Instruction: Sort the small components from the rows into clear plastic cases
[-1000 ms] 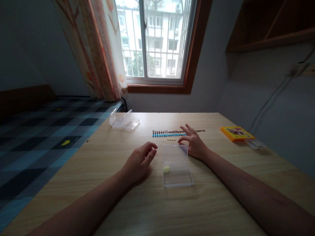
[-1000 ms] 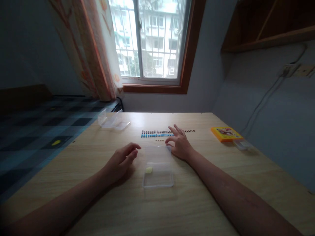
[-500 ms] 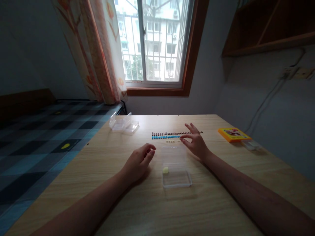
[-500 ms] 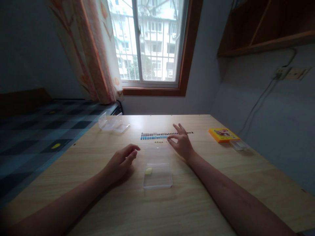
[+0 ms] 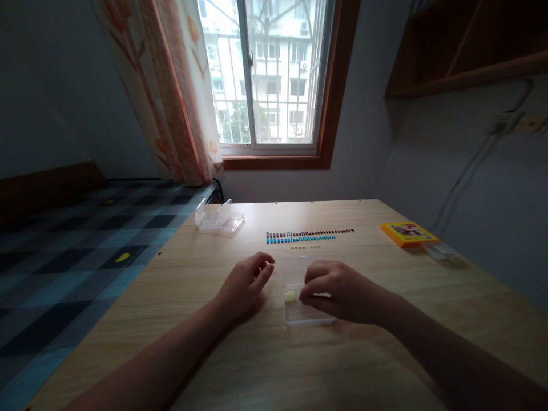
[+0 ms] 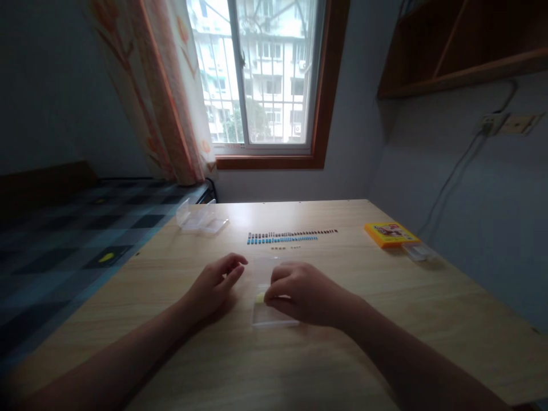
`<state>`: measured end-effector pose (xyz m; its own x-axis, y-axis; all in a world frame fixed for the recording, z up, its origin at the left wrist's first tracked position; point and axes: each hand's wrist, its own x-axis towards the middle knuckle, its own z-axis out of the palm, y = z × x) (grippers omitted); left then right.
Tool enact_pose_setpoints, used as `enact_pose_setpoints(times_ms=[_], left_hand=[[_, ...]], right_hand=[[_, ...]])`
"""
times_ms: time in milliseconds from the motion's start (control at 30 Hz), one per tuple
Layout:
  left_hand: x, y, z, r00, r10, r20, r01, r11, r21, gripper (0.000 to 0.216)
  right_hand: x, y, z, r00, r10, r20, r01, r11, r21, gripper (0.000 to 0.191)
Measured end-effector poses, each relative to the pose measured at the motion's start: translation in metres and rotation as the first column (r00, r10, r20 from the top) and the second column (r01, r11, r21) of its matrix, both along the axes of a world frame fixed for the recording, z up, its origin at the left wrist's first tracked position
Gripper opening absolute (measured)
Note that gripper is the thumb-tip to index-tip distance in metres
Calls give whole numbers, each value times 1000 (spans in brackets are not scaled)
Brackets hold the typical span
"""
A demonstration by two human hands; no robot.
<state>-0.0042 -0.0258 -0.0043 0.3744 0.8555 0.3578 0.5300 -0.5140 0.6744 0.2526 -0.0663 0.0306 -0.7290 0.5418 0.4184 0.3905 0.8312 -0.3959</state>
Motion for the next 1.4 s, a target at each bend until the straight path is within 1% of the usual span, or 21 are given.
enact_pose_setpoints(times_ms=[67,133,233,333,433,633,833,967,1067,1200,1333,1400], left_hand=[[0,0,0,1000,-2,-5,2,1000,2,26],[0,0,0,1000,-5,-12,5,1000,0,26],[0,1,-1,1000,-7,-24,7,1000,0,26],[0,1,-1,999,-17,-49,17,1000,2,23],[0,1,0,995,-41,-93,42,999,11,20],[0,-2,3,979,-98,-176,106,994,36,22],[1,-9,7,955,-183,-231,190,982,7,15],[-1,-9,7,948,-202,-244,209,978,0,13],[-2,-9,7,951,-202,-234,205,979,-11,6],[-1,-14,9,950,-211,-229,208,977,-36,13],[0,-17,12,934,-248,-258,240,969,-62,11],[0,-17,13,923,-275,-270,266,961,-71,20]], right_hand=[[-4,2,-7,994,11,112,-10,1000,-5,14],[-4,7,-12,982,12,190,-13,1000,5,14],[-4,11,-15,964,26,265,-32,999,19,16],[-6,11,-13,953,37,302,-46,999,22,19],[-9,10,-13,949,34,314,-41,999,17,21],[-10,10,-16,951,29,307,-38,999,23,20],[-4,8,-11,953,-26,301,-4,995,99,19],[1,6,-6,945,-77,317,37,991,132,18],[3,6,-6,945,-80,316,40,991,130,19],[4,6,-6,945,-59,322,30,995,92,19],[4,6,-7,944,-52,326,35,998,59,23],[5,6,-7,947,-58,317,41,997,59,27]])
